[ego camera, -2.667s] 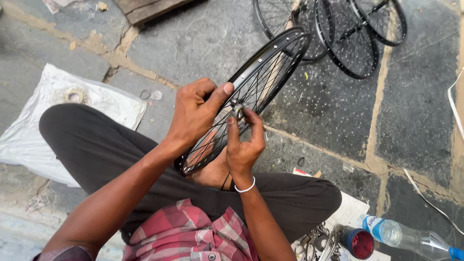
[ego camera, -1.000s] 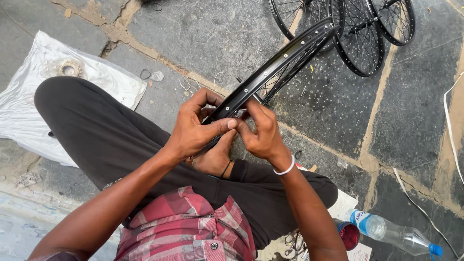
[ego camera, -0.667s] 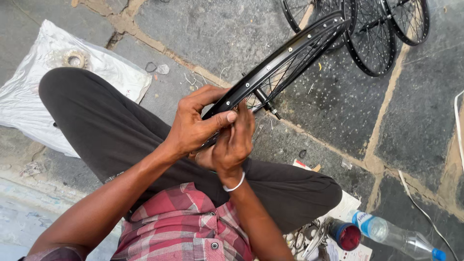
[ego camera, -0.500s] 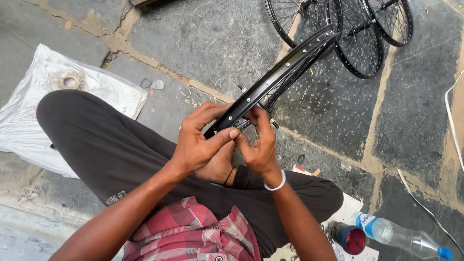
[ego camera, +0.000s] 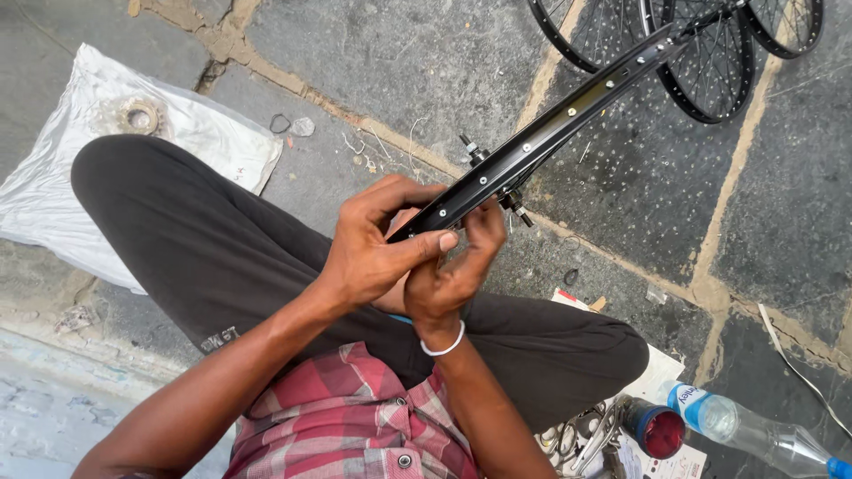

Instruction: The person sits on the ground and works on a bicycle wheel, using a spoke wrench to tighten the nipples on the rim. They rotate the wheel to access different spokes and continue the adjustment process.

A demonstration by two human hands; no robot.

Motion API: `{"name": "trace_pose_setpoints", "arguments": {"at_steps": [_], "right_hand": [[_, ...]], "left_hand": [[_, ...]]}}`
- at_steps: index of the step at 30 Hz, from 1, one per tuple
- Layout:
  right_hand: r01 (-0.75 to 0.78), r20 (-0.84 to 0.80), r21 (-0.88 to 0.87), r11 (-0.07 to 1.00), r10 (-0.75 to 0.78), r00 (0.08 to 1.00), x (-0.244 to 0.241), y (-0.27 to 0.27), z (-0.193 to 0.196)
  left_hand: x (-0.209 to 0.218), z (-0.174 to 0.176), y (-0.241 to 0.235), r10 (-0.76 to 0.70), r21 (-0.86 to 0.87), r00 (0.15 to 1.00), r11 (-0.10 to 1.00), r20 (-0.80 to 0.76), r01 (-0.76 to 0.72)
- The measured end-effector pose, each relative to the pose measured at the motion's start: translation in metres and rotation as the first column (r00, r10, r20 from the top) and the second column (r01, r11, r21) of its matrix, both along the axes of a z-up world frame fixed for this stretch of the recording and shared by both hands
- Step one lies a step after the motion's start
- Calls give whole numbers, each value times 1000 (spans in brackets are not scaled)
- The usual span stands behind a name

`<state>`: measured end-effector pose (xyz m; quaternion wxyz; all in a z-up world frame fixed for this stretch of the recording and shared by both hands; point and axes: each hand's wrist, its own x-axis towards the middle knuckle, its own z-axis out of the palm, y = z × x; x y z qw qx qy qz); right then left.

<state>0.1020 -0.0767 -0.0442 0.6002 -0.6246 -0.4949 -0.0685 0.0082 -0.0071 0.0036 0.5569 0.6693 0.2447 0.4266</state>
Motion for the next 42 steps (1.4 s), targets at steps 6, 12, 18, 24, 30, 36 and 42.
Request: {"name": "trace_pose_setpoints", "arguments": {"at_steps": [6, 12, 18, 24, 30, 36, 42], "right_hand": [[-91, -243, -70, 993, 71, 967, 33, -4, 8], [-198, -398, -29, 980, 170, 902, 63, 7, 1], [-665, -738, 150, 732, 530, 417, 76, 3, 14], [-865, -838, 91, 494, 507, 202, 93, 21, 48], [-697, -558, -96, 711, 541, 629, 73, 6, 37], [-464, -505, 55, 884, 425, 751, 37, -2, 9], [-265, -194, -102, 959, 242, 951, 44, 17, 24]], "left_hand": [[15, 25, 15, 139, 437, 988, 894, -64, -97], [27, 24, 13, 160, 208, 982, 969, -103, -136], [7, 8, -2, 167, 134, 986, 977, -4, -165], [6, 1, 2, 156, 32, 987, 987, -31, -155], [6, 0, 1, 195, 9, 979, 981, -66, -195], [6, 8, -1, 236, 105, 969, 968, -73, -228], [7, 8, 15, -24, -80, 999, 997, -23, 22]]}}
